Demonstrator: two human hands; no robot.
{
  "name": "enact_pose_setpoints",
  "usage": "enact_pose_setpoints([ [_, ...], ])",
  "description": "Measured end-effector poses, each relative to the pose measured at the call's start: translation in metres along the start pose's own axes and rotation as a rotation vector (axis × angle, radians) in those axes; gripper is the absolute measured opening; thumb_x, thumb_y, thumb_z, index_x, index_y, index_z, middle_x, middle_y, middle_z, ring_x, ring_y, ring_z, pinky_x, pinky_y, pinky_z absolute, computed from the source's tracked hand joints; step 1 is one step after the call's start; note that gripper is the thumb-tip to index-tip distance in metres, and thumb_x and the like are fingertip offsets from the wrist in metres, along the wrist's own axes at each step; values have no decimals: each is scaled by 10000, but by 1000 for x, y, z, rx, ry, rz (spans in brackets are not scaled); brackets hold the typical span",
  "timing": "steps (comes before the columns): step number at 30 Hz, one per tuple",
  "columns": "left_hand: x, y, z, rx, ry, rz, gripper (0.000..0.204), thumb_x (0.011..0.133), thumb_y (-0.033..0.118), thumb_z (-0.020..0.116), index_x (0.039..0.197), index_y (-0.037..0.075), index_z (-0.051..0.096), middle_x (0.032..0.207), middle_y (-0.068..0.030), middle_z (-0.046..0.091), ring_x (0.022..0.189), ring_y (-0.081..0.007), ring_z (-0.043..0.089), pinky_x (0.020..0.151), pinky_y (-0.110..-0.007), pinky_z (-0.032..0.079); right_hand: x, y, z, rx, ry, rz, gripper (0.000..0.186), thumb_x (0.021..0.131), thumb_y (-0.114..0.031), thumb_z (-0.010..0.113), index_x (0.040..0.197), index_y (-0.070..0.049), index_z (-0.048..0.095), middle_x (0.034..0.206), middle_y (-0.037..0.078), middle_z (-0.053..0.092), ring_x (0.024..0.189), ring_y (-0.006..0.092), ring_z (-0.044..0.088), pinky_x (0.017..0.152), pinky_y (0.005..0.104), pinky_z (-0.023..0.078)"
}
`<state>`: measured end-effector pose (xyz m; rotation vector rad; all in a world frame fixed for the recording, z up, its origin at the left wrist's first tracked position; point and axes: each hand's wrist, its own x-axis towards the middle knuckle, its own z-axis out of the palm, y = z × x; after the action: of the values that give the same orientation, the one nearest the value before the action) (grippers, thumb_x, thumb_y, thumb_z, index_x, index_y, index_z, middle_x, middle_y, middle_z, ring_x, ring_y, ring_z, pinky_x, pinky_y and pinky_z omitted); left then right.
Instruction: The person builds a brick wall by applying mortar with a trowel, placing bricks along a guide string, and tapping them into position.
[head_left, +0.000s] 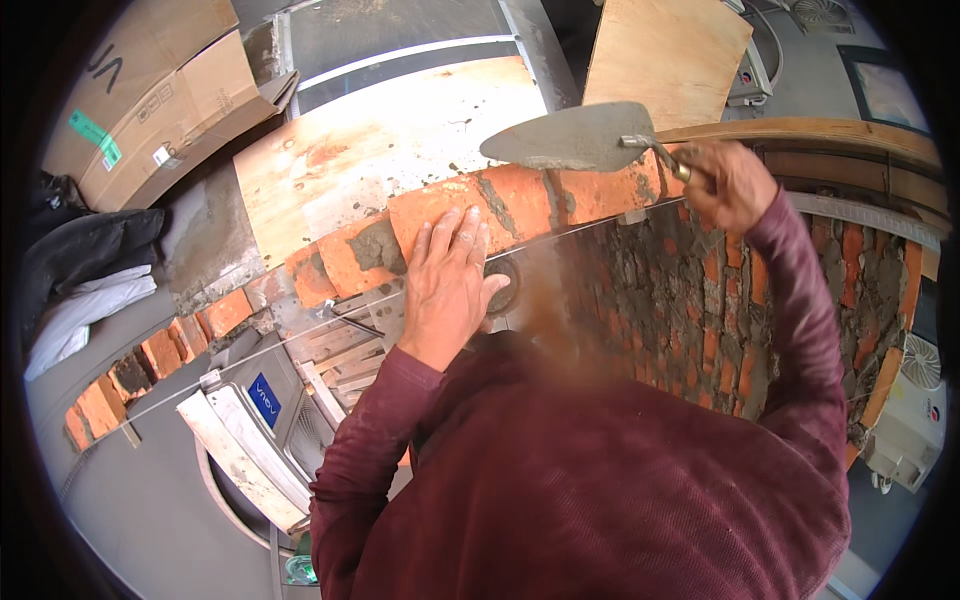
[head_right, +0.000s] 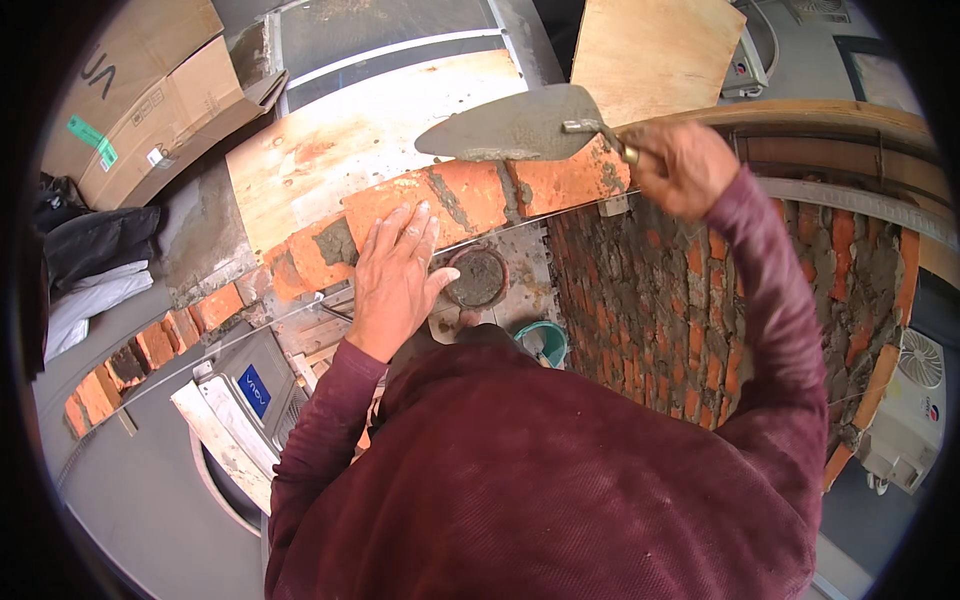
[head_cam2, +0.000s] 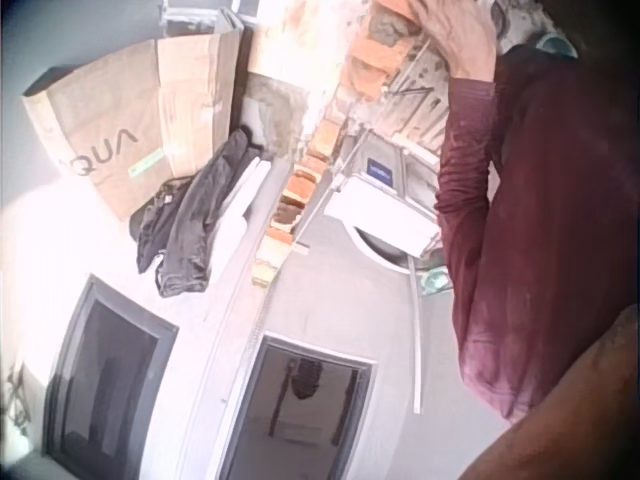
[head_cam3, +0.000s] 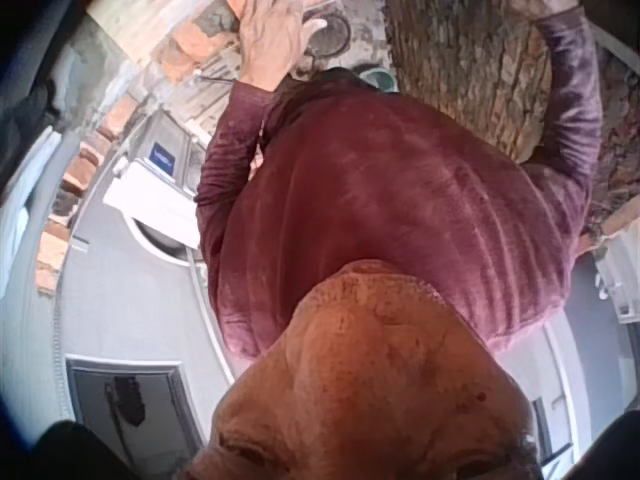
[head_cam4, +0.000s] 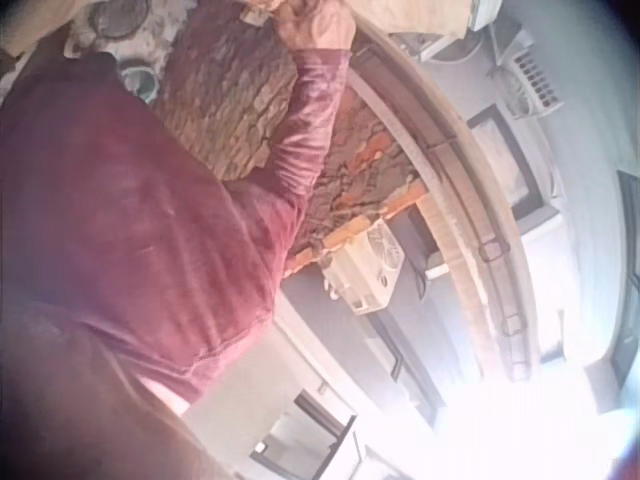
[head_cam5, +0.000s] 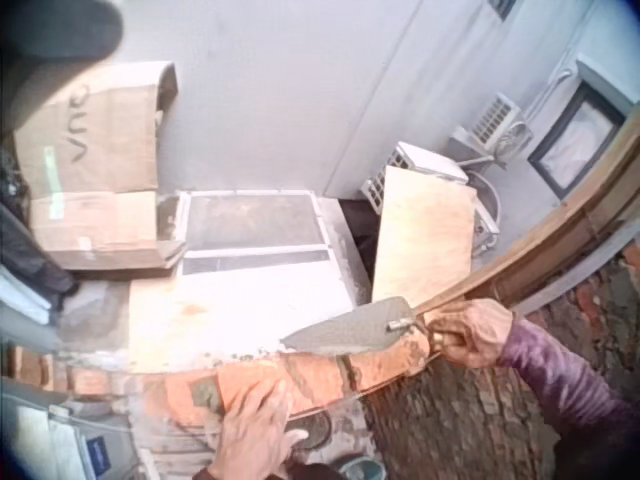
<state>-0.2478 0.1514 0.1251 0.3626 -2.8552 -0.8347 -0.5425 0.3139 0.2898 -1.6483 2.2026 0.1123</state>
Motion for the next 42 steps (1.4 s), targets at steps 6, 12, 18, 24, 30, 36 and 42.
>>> enact_pose_setpoints([
  [6, -28, 25, -14, -71, 199, 22, 504, 834, 303, 701, 1212, -20, 622, 1354, -171, 546, 1320, -321, 441, 1106, -457, 334, -66, -49, 97, -165, 428, 181, 256, 863, -111, 611, 1101, -28, 566, 815, 156, 601, 712, 367, 616, 661, 445, 510],
  [12, -109, 40, 1, -559, -201, -66, 249, 877, 254, 673, 987, 31, 690, 1256, -174, 616, 1141, -342, 577, 978, -424, 444, -47, -77, 77, 69, 12, 158, 288, 928, -246, 572, 974, 36, 536, 789, 207, 604, 728, 407, 618, 676, 480, 491],
  [18, -258, 11, 130, -459, -240, -628, 407, 853, 341, 665, 1100, 19, 630, 1117, -179, 650, 1080, -339, 596, 941, -394, 461, -60, -29, 87, 104, -248, 232, 480, 973, -435, 450, 951, 30, 563, 765, 211, 594, 776, 345, 592, 706, 444, 481],
  [24, -453, 48, 192, -561, -229, -1264, 400, 874, 399, 649, 942, 8, 709, 938, -178, 708, 880, -317, 677, 822, -410, 512, -164, -74, 71, 736, -130, 345, 354, 997, -396, 454, 894, -61, 504, 672, 46, 501, 497, 153, 511, 427, 308, 437],
  [30, -534, 24, 264, -646, -48, -1331, 300, 847, 300, 713, 808, 3, 693, 742, -143, 686, 678, -195, 665, 596, -376, 523, -147, -188, 193, 1497, -426, 358, 211, 1003, -258, 504, 932, -69, 440, 622, -22, 433, 391, 86, 408, 309, 229, 387],
  [36, -526, -19, 240, -702, 160, -1070, 101, 867, 134, 666, 867, 34, 646, 802, -30, 654, 706, -121, 591, 637, -294, 489, -77, -284, 264, 1452, -103, 310, 272, 998, -321, 433, 904, -66, 424, 699, 58, 490, 470, 164, 476, 387, 329, 432],
  [42, -630, -76, 231, -848, 228, -1067, 254, 889, 271, 680, 883, 18, 658, 792, -44, 654, 757, -138, 602, 724, -306, 488, -35, -304, 283, 1753, 21, 313, 287, 987, -352, 439, 944, -71, 475, 672, 44, 501, 454, 176, 480, 390, 363, 441],
])
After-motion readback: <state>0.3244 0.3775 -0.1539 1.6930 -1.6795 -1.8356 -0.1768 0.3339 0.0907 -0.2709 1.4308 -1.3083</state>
